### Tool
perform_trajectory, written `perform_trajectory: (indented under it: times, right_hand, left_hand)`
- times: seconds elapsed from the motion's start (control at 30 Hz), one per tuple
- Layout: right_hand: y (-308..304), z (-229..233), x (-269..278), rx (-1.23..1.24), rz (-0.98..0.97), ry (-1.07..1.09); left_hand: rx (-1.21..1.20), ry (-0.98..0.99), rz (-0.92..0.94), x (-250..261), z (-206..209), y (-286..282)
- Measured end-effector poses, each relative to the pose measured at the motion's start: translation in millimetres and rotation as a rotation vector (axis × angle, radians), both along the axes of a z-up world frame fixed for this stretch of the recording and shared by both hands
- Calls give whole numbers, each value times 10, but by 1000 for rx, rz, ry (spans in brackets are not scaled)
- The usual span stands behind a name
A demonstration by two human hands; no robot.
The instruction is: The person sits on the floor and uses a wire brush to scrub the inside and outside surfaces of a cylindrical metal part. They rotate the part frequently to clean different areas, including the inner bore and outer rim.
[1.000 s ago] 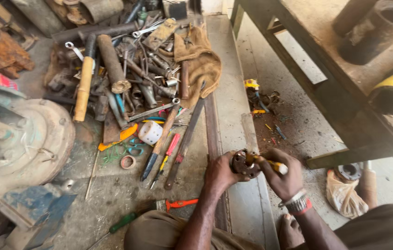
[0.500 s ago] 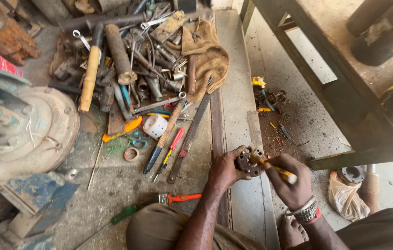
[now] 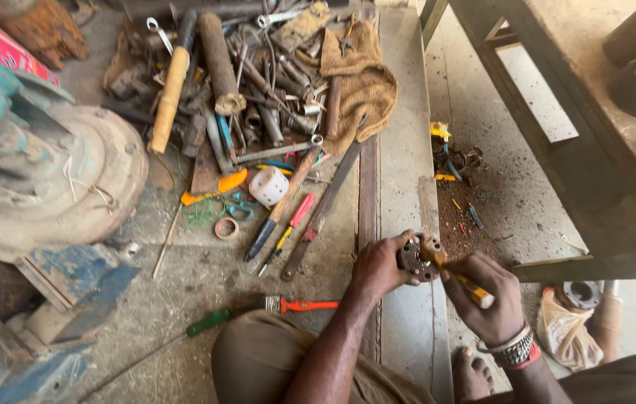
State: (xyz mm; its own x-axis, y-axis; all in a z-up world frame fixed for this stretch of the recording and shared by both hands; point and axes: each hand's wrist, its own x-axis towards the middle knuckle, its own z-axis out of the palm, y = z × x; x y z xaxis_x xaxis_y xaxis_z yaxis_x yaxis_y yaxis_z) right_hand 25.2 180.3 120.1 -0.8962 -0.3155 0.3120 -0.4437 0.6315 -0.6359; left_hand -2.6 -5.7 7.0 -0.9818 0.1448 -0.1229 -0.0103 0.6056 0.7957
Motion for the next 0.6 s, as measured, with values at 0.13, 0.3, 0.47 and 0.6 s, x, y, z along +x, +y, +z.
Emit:
perform_trajectory:
  times: [0.13,0.3,0.47,0.6]
  right_hand:
    - [129,-113,33,43,46,-92]
    - [123,-329,-38,-247,-134,-38]
    - [72,-390,-216,-199,-313,-296]
    - [94,-355,-223,-316,-265,-139]
  left_hand:
    - [6,-89,7,57,10,56]
    - [-46,-149,-6,27,51,9]
    - [70,-75,21,-14,59,-60]
    - [114,-129,25,3,-52,-81]
